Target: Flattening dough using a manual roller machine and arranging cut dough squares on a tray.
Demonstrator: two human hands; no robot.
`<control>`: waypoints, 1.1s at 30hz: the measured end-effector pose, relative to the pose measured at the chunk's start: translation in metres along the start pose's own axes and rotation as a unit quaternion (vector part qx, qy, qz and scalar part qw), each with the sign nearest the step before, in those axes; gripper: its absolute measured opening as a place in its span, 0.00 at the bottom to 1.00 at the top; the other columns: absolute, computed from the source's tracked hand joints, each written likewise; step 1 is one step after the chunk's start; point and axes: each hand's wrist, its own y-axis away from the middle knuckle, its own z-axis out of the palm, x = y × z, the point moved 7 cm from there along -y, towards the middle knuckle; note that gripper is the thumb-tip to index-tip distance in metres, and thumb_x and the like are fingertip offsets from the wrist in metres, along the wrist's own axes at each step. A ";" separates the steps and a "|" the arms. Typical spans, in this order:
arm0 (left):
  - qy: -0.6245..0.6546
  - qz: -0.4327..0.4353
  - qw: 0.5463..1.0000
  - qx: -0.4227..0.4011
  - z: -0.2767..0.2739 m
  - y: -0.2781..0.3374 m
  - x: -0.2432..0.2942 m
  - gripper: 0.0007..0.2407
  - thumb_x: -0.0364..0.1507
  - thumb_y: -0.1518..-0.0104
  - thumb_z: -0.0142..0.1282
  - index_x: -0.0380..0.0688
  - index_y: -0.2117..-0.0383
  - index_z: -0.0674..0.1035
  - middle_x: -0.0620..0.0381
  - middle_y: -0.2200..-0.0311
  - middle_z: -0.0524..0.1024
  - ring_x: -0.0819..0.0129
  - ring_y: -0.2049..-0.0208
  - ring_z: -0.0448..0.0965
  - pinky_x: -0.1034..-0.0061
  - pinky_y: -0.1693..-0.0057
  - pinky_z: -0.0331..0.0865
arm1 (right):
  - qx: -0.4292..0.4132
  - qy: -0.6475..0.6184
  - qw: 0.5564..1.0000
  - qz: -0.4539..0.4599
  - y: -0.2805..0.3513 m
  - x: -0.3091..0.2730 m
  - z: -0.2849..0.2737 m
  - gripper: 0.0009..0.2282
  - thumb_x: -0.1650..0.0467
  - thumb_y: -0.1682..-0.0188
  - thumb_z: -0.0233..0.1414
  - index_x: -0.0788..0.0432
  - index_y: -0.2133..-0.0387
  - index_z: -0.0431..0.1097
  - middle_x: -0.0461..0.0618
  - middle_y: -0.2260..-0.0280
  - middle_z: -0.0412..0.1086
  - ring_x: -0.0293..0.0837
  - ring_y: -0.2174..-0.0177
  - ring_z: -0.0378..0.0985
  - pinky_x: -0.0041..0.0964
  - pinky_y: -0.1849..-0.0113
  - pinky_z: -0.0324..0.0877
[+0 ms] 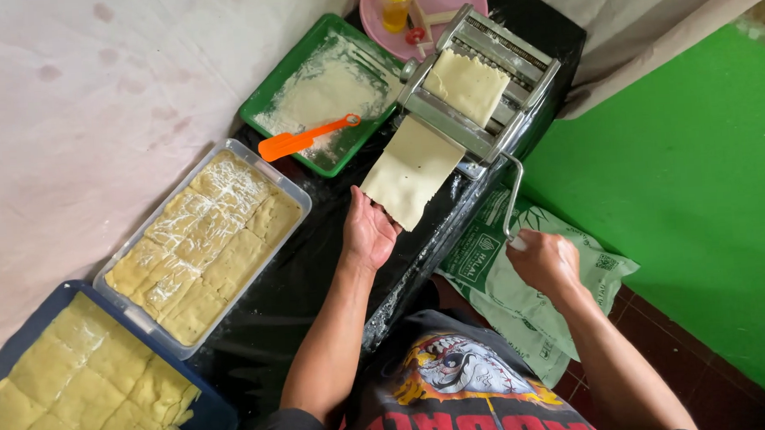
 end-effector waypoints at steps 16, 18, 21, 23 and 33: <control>-0.002 -0.012 0.999 0.044 0.010 0.027 0.017 0.30 0.53 0.36 0.45 0.44 0.35 0.64 0.51 0.40 0.70 0.58 0.42 0.74 0.61 0.42 0.72 | 0.210 0.108 0.971 -0.045 -0.110 0.078 -0.123 0.16 0.58 0.40 0.57 0.52 0.73 0.79 0.49 0.80 0.74 0.48 0.78 0.77 0.42 0.68 0.74; 0.004 -0.014 0.999 0.047 0.006 0.028 0.016 0.29 0.53 0.37 0.46 0.46 0.36 0.65 0.54 0.40 0.71 0.58 0.42 0.74 0.62 0.43 0.72 | 0.207 0.122 0.970 -0.031 -0.138 0.095 -0.118 0.12 0.59 0.43 0.56 0.52 0.70 0.80 0.52 0.78 0.75 0.52 0.76 0.79 0.46 0.64 0.75; -0.011 -0.010 0.998 0.061 0.001 0.030 0.017 0.30 0.53 0.35 0.47 0.44 0.36 0.65 0.51 0.40 0.71 0.57 0.42 0.73 0.60 0.44 0.70 | 0.221 0.126 0.966 -0.032 -0.178 0.109 -0.093 0.10 0.60 0.48 0.56 0.50 0.66 0.82 0.55 0.73 0.77 0.55 0.72 0.80 0.48 0.62 0.76; -0.008 -0.008 0.998 0.060 0.006 0.033 0.018 0.29 0.53 0.37 0.47 0.45 0.37 0.65 0.52 0.39 0.70 0.57 0.41 0.73 0.60 0.42 0.70 | 0.187 0.103 0.977 0.000 -0.198 0.107 -0.072 0.11 0.60 0.51 0.57 0.49 0.63 0.82 0.57 0.70 0.78 0.57 0.70 0.81 0.49 0.62 0.76; -0.020 0.009 0.999 0.025 0.015 0.056 0.026 0.31 0.52 0.37 0.45 0.45 0.34 0.64 0.53 0.37 0.67 0.58 0.39 0.70 0.59 0.39 0.69 | 0.010 0.039 0.996 0.075 -0.174 0.086 0.049 0.13 0.60 0.53 0.55 0.49 0.59 0.80 0.59 0.63 0.79 0.58 0.62 0.82 0.51 0.59 0.76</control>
